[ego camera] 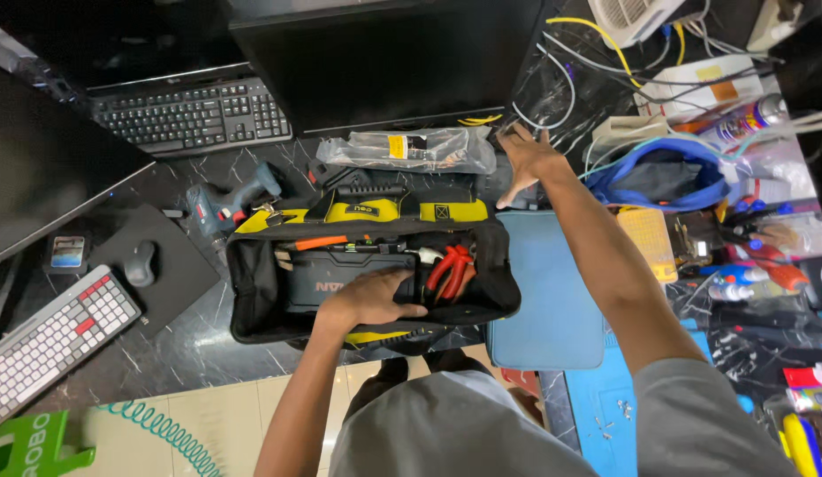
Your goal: The person packs various tools into a yellow and black tool bag. They place a power drill, a battery charger, a tape measure, and other small items into the bag, then close and secure the bag's straps.
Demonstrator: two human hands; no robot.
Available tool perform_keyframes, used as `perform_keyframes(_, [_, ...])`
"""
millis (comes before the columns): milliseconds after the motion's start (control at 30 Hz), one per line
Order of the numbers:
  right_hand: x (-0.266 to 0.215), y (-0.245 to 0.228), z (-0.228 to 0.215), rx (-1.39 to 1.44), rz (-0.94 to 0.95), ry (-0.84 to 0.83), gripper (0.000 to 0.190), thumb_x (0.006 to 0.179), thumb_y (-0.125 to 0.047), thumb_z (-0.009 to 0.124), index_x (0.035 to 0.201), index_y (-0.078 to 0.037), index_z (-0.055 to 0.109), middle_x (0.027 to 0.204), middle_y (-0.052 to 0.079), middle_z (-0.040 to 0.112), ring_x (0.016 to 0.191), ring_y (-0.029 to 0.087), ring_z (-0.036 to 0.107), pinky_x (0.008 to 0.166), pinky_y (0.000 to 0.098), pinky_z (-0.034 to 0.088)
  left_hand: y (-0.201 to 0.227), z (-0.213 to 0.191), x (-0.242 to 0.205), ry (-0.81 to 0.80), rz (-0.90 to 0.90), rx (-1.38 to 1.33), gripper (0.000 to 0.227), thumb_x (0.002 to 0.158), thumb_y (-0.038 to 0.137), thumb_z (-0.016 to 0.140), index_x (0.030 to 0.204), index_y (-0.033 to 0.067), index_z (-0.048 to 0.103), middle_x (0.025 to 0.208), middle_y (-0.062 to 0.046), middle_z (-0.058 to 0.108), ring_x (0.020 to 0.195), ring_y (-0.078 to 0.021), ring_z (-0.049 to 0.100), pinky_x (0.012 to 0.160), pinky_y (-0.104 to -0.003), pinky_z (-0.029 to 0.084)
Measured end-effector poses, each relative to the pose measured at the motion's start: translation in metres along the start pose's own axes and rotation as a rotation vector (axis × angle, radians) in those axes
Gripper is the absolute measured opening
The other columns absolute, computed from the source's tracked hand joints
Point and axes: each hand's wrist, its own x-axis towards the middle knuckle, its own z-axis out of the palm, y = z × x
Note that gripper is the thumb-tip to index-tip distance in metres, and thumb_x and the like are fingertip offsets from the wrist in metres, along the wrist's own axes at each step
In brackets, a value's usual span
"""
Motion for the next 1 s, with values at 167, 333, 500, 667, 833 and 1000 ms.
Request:
perform_keyframes(167, [0.007, 0.001, -0.012, 0.080, 0.047, -0.090, 0.199, 0.035, -0.086, 0.110, 0.189, -0.019, 0.003, 0.196, 0.017, 0.012, 0.177, 0.045, 0.029, 0.141, 0.0747, 0.026, 0.005, 0.000, -0.007, 0.030, -0.026, -0.075, 0.100, 0.106, 0.070, 0.065, 0.179, 0.0059, 0.040, 0.180, -0.025, 0.047, 0.169, -0.0453, 0.042, 0.139, -0.062, 0.033])
perform_keyframes(333, [-0.013, 0.002, -0.026, 0.221, 0.080, -0.161, 0.198, 0.036, -0.080, 0.115, 0.188, -0.011, 0.007, 0.190, 0.026, 0.015, 0.171, 0.050, 0.038, 0.138, 0.0685, 0.040, 0.001, 0.011, 0.011, 0.037, -0.074, -0.081, 0.101, 0.105, 0.074, 0.064, 0.181, 0.0122, 0.038, 0.181, -0.021, 0.046, 0.168, -0.0443, 0.043, 0.138, -0.064, 0.033])
perform_keyframes(500, [-0.035, 0.000, -0.049, 0.295, 0.036, -0.172, 0.167, 0.052, -0.084, 0.107, 0.180, -0.005, 0.035, 0.181, 0.025, 0.043, 0.172, 0.041, 0.042, 0.139, 0.0582, 0.039, 0.003, 0.019, 0.019, 0.052, -0.095, -0.064, 0.101, 0.105, 0.075, 0.062, 0.183, 0.0159, 0.036, 0.182, -0.021, 0.045, 0.168, -0.0454, 0.044, 0.137, -0.067, 0.034])
perform_keyframes(667, [-0.030, 0.009, -0.044, 0.311, 0.035, -0.124, 0.160, 0.053, -0.089, 0.104, 0.177, -0.002, 0.050, 0.180, 0.024, 0.050, 0.172, 0.042, 0.041, 0.140, 0.0555, 0.037, 0.015, 0.009, -0.003, 0.066, -0.119, -0.103, 0.097, 0.107, 0.074, 0.058, 0.181, 0.0154, 0.039, 0.181, -0.021, 0.047, 0.167, -0.0443, 0.045, 0.137, -0.064, 0.036])
perform_keyframes(833, [-0.014, 0.031, -0.032, 0.332, 0.051, -0.063, 0.153, 0.057, -0.086, 0.104, 0.176, -0.006, 0.053, 0.177, 0.022, 0.057, 0.167, 0.042, 0.048, 0.137, 0.0608, 0.039, 0.014, 0.001, -0.016, 0.087, -0.114, -0.125, 0.099, 0.106, 0.077, 0.059, 0.180, 0.0145, 0.041, 0.180, -0.022, 0.048, 0.166, -0.0450, 0.047, 0.136, -0.062, 0.039])
perform_keyframes(1000, [-0.064, 0.041, -0.053, 0.369, 0.074, -0.034, 0.147, 0.072, -0.093, 0.087, 0.179, -0.001, 0.047, 0.181, 0.027, 0.051, 0.170, 0.045, 0.045, 0.142, 0.0618, 0.034, 0.022, -0.004, -0.015, 0.116, -0.063, -0.127, 0.095, 0.108, 0.073, 0.060, 0.178, 0.0110, 0.045, 0.177, -0.026, 0.051, 0.165, -0.0467, 0.048, 0.135, -0.061, 0.040])
